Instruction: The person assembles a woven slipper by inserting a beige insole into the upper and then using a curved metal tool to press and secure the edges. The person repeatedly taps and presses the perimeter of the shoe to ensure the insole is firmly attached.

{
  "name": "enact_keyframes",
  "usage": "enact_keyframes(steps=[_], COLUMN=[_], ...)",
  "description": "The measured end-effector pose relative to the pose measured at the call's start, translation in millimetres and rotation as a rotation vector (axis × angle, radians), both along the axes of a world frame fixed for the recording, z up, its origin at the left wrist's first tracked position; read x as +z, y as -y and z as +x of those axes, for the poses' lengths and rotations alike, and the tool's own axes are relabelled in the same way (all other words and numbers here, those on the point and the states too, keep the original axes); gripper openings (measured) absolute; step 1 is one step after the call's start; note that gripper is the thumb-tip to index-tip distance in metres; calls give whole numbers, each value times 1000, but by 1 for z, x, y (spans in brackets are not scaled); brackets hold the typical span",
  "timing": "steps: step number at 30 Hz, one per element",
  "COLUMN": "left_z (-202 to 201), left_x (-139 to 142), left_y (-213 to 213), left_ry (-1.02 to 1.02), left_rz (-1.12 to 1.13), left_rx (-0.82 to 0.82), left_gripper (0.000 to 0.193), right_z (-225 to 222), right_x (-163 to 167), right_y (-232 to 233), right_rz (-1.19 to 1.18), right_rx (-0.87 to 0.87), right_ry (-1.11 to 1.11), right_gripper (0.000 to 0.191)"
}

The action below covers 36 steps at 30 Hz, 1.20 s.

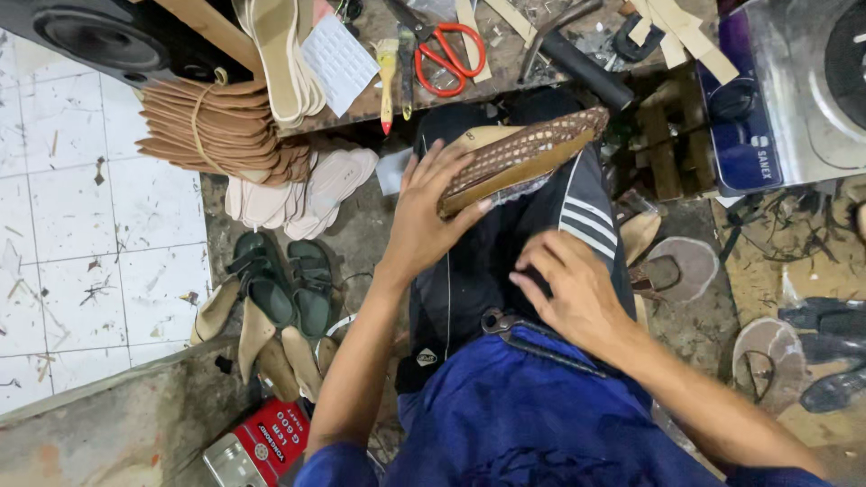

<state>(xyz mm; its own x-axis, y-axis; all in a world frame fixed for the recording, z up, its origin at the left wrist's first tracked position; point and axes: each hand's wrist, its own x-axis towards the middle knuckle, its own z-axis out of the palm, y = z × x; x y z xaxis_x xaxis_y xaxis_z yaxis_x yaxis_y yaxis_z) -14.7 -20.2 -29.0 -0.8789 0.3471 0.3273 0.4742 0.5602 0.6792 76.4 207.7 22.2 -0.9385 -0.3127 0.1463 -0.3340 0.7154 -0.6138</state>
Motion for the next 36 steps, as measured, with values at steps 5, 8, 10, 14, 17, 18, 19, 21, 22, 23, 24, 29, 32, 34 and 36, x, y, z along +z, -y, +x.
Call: enact_keyframes(steps=[5, 8, 10, 14, 17, 18, 19, 21, 22, 23, 24, 29, 32, 34, 36], left_z=[-32, -42, -39, -30, -29, -28, -26, -22, -19, -18, -18, -23, -21, -9, -2], left_x=[24, 24, 20, 12, 11, 10, 10, 9, 9, 8, 7, 10, 19, 23, 22], left_y=[-23, -37, -39, -38, -40, -41, -41, -42, -42, -42, -42, -40, -32, -18, -9], left_ry=[48, -8, -25, -19, -34, -52, -72, -108, -128, -149, -151, -65, -45, -59, -80], left_rz=[-35, 24, 62, 68, 61, 55, 48, 19, -1, -20, -15, 29, -58, -105, -77], left_rx=[-133, -168, -162, -151, -143, -143, -143, -136, -131, -123, -128, -140, -123, -46, -23], left_gripper=[53, 44, 43, 41, 41, 42, 43, 45, 47, 48, 48, 47, 50, 50, 49], right_z=[63, 68, 60, 33, -5, -17, -28, -44, -48, -51, -52, -48, -47, -48, -47], right_x=[-37, -54, -61, -59, -42, -34, -25, -10, -3, 0, 1, -35, -60, -69, -70], right_y=[9, 1, -9, -33, -35, -34, -33, -33, -36, -38, -39, -21, -17, -19, -25], right_rz=[117, -20, -200, -719, -1039, -1130, -1207, -1361, -1322, -1279, -1235, -337, -313, -332, -342], right_rx=[140, 149, 149, 0, -131, -149, -146, -149, -184, -217, -250, -276, -247, -274, -332], right_ry=[339, 255, 358, 834, 890, 852, 923, 1075, 1092, 1109, 1131, 368, 130, 213, 399], right_gripper=[31, 27, 23, 20, 16, 14, 8, 14, 14, 15, 16, 23, 25, 24, 23])
